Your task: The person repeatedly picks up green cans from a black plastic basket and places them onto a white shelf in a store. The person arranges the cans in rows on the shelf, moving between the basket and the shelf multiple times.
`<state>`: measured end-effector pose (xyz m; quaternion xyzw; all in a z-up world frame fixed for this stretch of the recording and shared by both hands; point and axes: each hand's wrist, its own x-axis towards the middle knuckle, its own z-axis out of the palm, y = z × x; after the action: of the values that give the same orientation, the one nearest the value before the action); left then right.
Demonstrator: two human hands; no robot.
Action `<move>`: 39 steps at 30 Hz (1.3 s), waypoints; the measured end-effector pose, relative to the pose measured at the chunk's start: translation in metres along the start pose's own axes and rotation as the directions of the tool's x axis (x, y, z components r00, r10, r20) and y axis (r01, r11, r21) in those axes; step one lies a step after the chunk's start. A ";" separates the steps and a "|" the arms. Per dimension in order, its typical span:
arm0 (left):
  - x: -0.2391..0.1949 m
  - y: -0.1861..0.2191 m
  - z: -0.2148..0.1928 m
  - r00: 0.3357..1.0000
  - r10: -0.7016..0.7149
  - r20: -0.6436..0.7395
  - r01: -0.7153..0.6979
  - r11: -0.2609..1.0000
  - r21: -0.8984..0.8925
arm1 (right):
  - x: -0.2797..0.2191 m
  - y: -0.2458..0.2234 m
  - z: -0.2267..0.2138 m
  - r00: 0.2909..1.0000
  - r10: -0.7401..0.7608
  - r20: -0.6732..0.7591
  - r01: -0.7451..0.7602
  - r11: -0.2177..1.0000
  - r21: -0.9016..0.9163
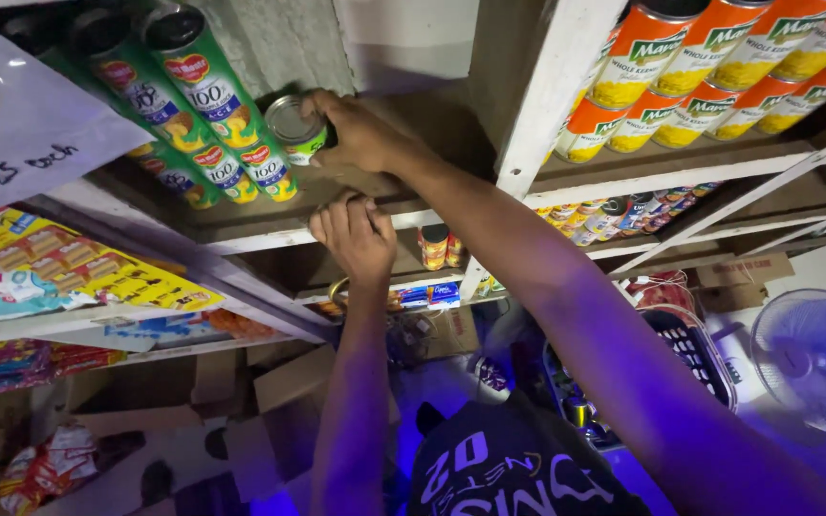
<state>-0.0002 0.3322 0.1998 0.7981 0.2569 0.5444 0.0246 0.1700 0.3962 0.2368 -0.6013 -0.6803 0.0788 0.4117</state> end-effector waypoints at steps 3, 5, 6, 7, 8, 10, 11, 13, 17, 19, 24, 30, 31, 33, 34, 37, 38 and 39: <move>0.000 0.000 0.001 1.000 -0.005 -0.001 0.005 1.000 0.015 | 0.000 -0.002 -0.002 0.999 -0.033 0.002 0.033 0.999 0.007; 0.003 0.003 -0.001 1.000 0.002 0.008 -0.002 1.000 0.012 | 0.002 0.003 0.000 0.999 -0.038 0.030 0.037 0.999 0.038; 0.002 0.002 0.001 1.000 0.002 0.008 -0.002 1.000 0.011 | 0.002 0.005 0.001 0.999 -0.037 0.029 0.036 0.999 0.038; 0.002 0.001 0.002 1.000 -0.004 0.000 0.004 1.000 0.003 | 0.002 0.007 0.003 0.998 -0.054 0.027 0.052 0.996 0.074; 0.001 0.000 0.003 1.000 -0.010 -0.009 0.010 1.000 -0.006 | 0.002 0.009 0.004 0.997 -0.072 0.024 0.069 0.992 0.109; 0.002 0.000 0.003 1.000 -0.002 -0.007 0.002 1.000 0.005 | 0.003 0.009 0.006 0.996 -0.091 0.022 0.088 0.990 0.110; 0.001 0.000 0.003 1.000 0.006 -0.006 -0.005 1.000 0.014 | 0.003 0.010 0.007 0.994 -0.110 0.020 0.107 0.988 0.109; 0.000 0.000 0.004 1.000 -0.001 -0.004 0.001 1.000 0.013 | 0.003 0.013 0.009 0.992 -0.123 0.014 0.121 0.986 0.116; -0.001 -0.001 0.006 1.000 -0.006 -0.009 0.006 1.000 0.024 | 0.005 0.015 0.012 0.991 -0.136 -0.001 0.135 0.981 0.141; -0.001 -0.001 0.005 1.000 -0.002 -0.010 0.002 1.000 0.014 | 0.006 0.017 0.015 0.993 -0.119 -0.005 0.118 0.984 0.131; 0.000 0.000 0.006 0.999 0.017 -0.028 -0.016 1.000 0.020 | 0.009 0.009 0.020 0.998 -0.048 -0.029 0.051 0.995 0.083; 0.000 0.000 0.006 1.000 0.007 -0.018 -0.007 0.999 0.036 | 0.015 0.003 0.019 0.990 -0.008 -0.140 0.015 0.999 0.049; 0.000 0.000 0.006 1.000 0.005 -0.022 -0.004 1.000 0.029 | 0.018 0.005 0.020 0.990 -0.013 -0.142 0.017 0.999 0.031; 0.002 0.000 0.006 1.000 0.004 -0.029 -0.004 1.000 0.022 | 0.024 0.010 0.023 0.989 -0.019 -0.146 0.021 1.000 0.013; 0.003 0.000 0.007 0.999 0.004 -0.035 -0.004 1.000 0.022 | 0.027 0.012 0.024 0.990 -0.012 -0.144 0.015 1.000 0.020; 0.000 -0.001 0.007 0.999 -0.005 -0.032 0.006 1.000 0.019 | 0.026 0.015 0.028 0.991 -0.004 -0.137 0.008 1.000 0.027; -0.001 -0.001 0.008 1.000 -0.009 -0.027 0.010 1.000 0.014 | 0.024 0.015 0.029 0.990 -0.008 -0.138 0.011 1.000 0.023; -0.003 -0.003 0.009 1.000 -0.013 -0.024 0.013 1.000 0.016 | 0.024 0.017 0.028 0.991 -0.006 -0.135 0.009 1.000 0.027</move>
<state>0.0057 0.3357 0.1930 0.7900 0.2669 0.5517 0.0184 0.1655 0.4325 0.2192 -0.5971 -0.6520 0.0458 0.4651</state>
